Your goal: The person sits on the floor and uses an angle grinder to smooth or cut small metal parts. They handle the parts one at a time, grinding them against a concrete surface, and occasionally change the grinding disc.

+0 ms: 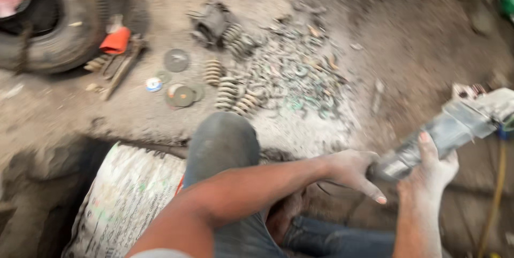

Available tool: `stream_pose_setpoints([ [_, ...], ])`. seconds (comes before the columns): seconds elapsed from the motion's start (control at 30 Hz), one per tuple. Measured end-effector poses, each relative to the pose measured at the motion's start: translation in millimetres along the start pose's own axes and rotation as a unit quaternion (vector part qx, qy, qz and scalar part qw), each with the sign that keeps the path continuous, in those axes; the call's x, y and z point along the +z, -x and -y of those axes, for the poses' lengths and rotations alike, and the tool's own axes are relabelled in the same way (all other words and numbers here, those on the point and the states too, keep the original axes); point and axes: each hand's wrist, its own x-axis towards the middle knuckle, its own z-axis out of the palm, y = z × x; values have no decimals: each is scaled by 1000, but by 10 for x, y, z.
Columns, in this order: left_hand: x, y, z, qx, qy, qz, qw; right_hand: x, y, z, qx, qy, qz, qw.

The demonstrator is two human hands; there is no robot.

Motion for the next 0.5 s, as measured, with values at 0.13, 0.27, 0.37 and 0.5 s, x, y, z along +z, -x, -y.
stream_pose_setpoints([
  [0.13, 159, 475, -182, 1, 144, -5, 990, -2, 542, 148, 2, -37, 71, 997],
  [0.27, 198, 784, -218, -52, 346, 137, 927, -105, 820, 146, 117, -186, 182, 958],
  [0.37, 217, 854, -180, -124, 302, 152, 933, -82, 836, 37, 179, -255, 233, 921],
  [0.5, 134, 906, -41, -134, 319, 175, 922, -54, 812, -148, 212, -272, 228, 911],
])
